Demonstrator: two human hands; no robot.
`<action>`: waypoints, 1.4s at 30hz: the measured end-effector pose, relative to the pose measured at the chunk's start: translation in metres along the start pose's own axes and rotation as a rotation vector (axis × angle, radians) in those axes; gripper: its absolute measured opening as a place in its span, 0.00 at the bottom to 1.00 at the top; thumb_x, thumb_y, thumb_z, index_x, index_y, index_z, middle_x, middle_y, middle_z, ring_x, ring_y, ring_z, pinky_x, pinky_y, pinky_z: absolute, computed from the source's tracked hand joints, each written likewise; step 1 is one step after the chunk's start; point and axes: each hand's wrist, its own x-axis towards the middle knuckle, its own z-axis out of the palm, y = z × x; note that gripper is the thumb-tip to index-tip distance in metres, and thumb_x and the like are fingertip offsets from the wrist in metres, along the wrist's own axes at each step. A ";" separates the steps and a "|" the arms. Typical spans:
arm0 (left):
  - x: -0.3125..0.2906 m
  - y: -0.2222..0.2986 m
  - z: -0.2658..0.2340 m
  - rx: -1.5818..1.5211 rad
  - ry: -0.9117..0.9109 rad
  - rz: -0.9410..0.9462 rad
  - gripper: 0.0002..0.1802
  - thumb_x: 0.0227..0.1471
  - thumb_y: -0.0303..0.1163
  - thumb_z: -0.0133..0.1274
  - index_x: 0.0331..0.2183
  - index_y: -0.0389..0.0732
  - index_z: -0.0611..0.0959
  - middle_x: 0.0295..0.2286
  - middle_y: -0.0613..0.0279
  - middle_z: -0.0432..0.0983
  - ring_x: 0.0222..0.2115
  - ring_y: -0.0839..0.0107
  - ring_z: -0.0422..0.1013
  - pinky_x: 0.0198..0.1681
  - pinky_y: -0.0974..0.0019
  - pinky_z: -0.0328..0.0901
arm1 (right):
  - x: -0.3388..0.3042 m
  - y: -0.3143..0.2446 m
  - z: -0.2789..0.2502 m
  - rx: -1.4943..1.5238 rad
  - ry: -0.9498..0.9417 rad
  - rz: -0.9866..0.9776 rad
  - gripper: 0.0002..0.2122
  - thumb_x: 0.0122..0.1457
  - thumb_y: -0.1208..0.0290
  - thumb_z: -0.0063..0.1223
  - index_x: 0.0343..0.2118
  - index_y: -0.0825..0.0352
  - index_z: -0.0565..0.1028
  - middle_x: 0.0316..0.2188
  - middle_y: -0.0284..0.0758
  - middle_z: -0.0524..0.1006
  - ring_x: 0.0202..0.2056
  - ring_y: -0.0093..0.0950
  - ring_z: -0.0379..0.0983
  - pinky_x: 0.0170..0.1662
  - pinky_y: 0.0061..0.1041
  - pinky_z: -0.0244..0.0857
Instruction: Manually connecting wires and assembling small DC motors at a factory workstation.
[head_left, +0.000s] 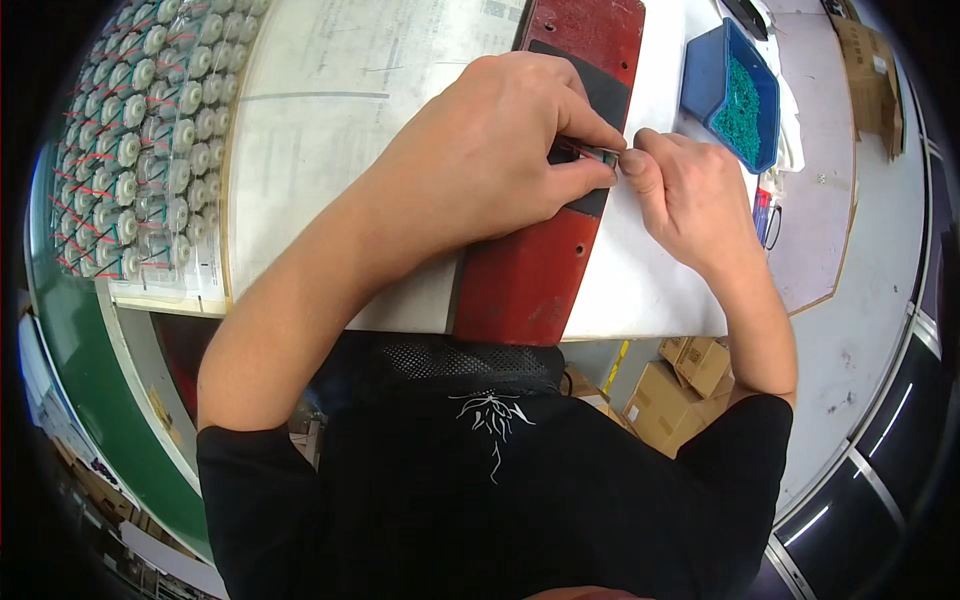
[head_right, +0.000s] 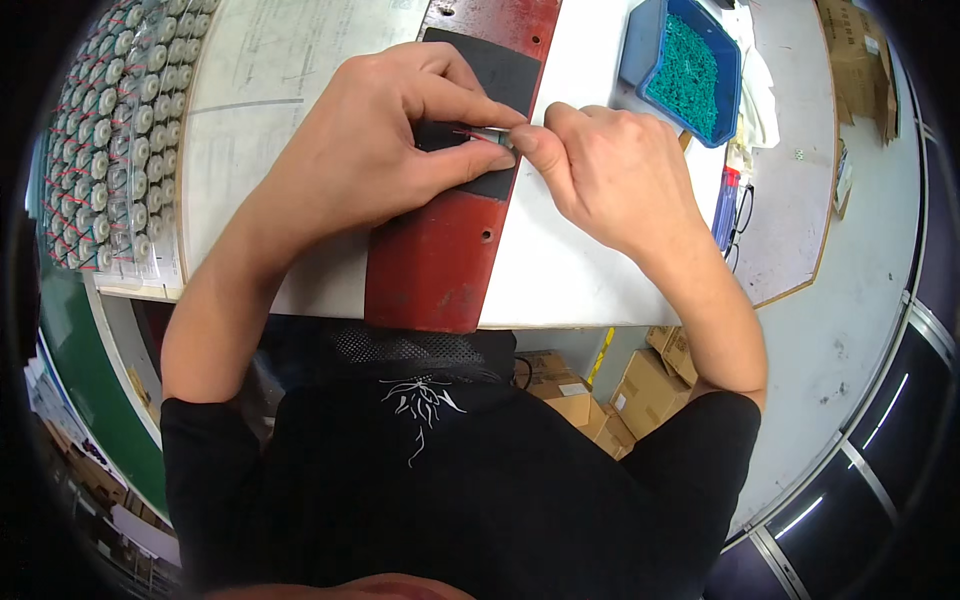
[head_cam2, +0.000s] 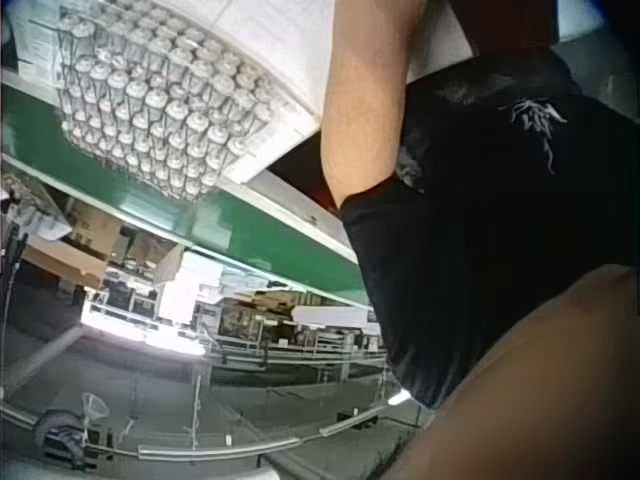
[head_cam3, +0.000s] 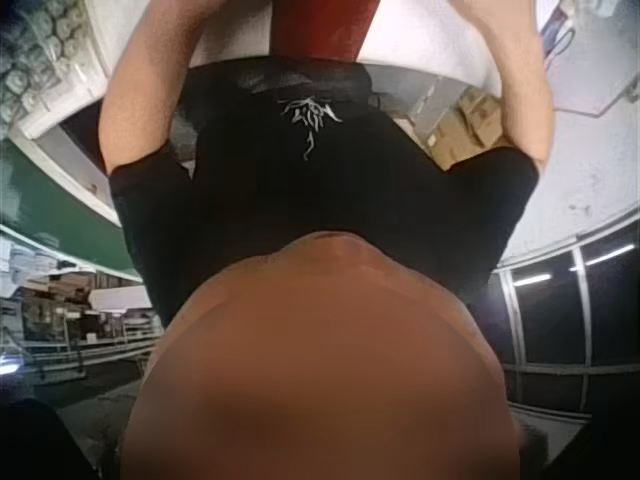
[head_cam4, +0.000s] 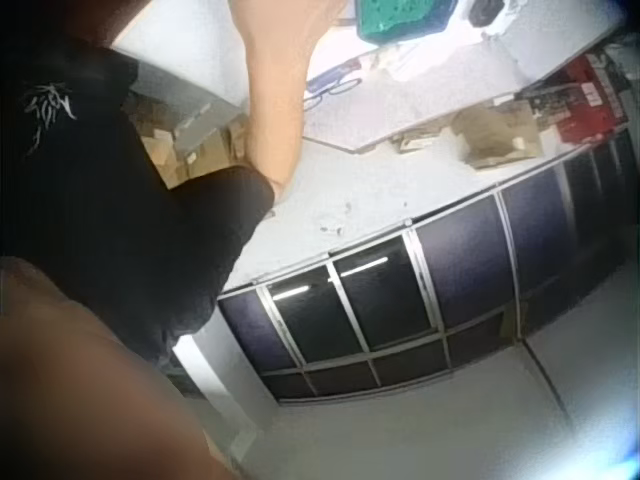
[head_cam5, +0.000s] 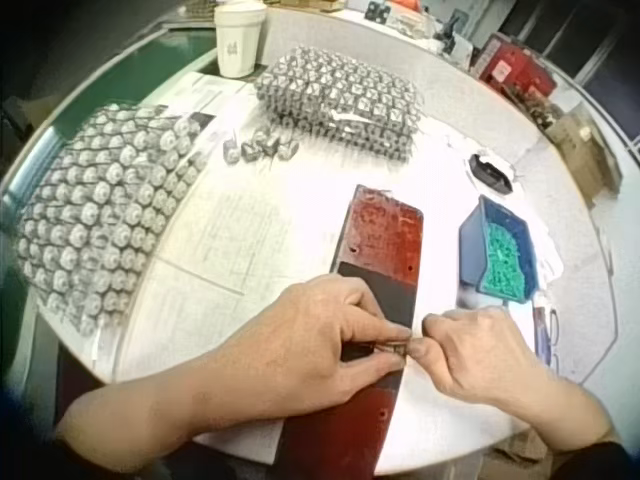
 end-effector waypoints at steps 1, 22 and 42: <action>0.000 0.000 0.000 -0.006 0.000 -0.001 0.12 0.48 0.30 0.68 0.38 0.43 0.92 0.29 0.60 0.79 0.30 0.68 0.76 0.35 0.68 0.71 | 0.000 0.000 0.000 -0.004 -0.010 -0.001 0.19 0.71 0.58 0.44 0.26 0.67 0.73 0.20 0.44 0.73 0.23 0.47 0.72 0.28 0.42 0.65; -0.001 -0.004 0.000 -0.005 0.019 0.066 0.15 0.46 0.31 0.69 0.40 0.42 0.90 0.26 0.60 0.77 0.26 0.67 0.74 0.30 0.68 0.68 | -0.004 0.013 0.008 0.571 0.060 -0.044 0.24 0.74 0.54 0.39 0.30 0.70 0.76 0.20 0.33 0.72 0.20 0.26 0.65 0.24 0.25 0.56; 0.012 0.012 -0.020 -0.151 -0.194 -0.165 0.18 0.51 0.29 0.65 0.42 0.31 0.80 0.34 0.47 0.81 0.37 0.53 0.78 0.43 0.58 0.71 | 0.002 0.000 0.000 0.878 0.100 0.090 0.06 0.60 0.78 0.65 0.37 0.70 0.80 0.31 0.26 0.79 0.31 0.13 0.70 0.34 0.15 0.63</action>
